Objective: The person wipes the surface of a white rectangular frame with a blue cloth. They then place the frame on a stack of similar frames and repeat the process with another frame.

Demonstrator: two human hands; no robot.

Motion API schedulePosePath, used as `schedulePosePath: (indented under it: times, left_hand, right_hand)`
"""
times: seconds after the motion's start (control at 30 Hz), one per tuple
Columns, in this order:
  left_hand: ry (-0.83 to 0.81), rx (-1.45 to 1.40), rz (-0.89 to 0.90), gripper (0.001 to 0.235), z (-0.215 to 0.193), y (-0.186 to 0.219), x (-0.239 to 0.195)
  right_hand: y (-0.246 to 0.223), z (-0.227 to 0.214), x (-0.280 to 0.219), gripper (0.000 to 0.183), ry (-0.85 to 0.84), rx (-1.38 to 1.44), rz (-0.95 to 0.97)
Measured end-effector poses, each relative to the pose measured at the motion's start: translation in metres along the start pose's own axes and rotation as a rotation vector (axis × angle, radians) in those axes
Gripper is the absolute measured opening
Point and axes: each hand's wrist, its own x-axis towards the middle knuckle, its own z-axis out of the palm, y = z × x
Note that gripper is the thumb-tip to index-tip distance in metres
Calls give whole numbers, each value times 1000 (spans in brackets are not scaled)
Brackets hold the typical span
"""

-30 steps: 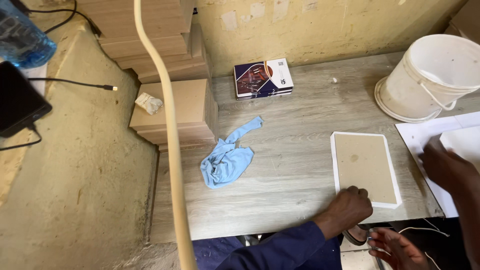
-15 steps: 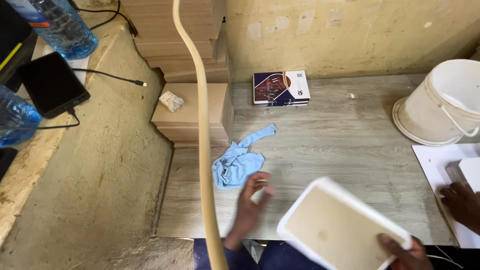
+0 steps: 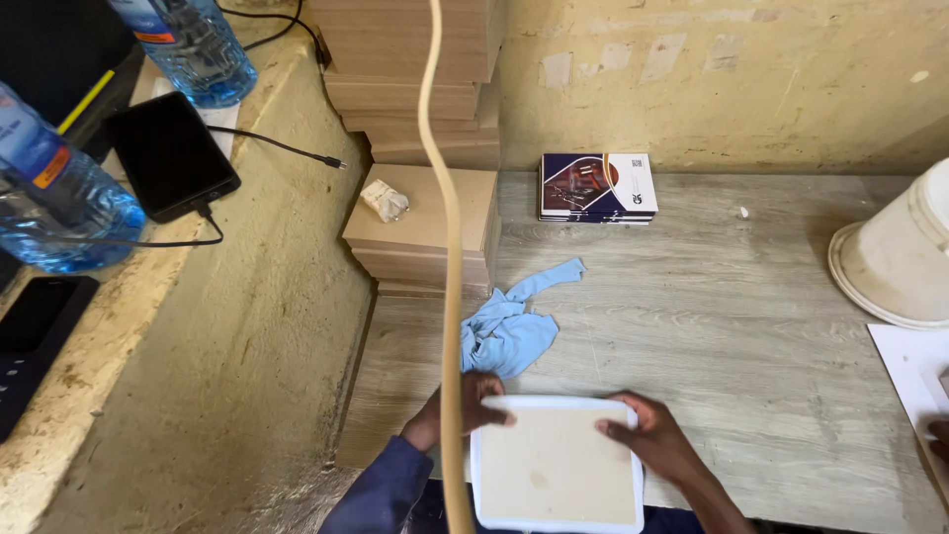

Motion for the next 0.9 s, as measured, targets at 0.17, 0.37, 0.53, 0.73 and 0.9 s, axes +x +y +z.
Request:
schedulePosePath:
  times: [0.17,0.37,0.53,0.73,0.9]
  left_hand:
    - [301,188,1,41,17,-3,43]
    - [271,656,-34,32,50,27,39]
    - [575,1198,227,55,113,42,-20]
    - [678,792,-29,70,114,1,-13]
    - [679,735,109,68,98,35,-14]
  right_hand:
    - [5,-3,46,42,251,-1047,-405]
    - [8,70,76,93,61,-1098,-505]
    - [-16,105,32,16,335,-1253,-791]
    - [29,112,-5,37,484,-1185,-904]
    - [19,104,1,33,415,-1208,-894]
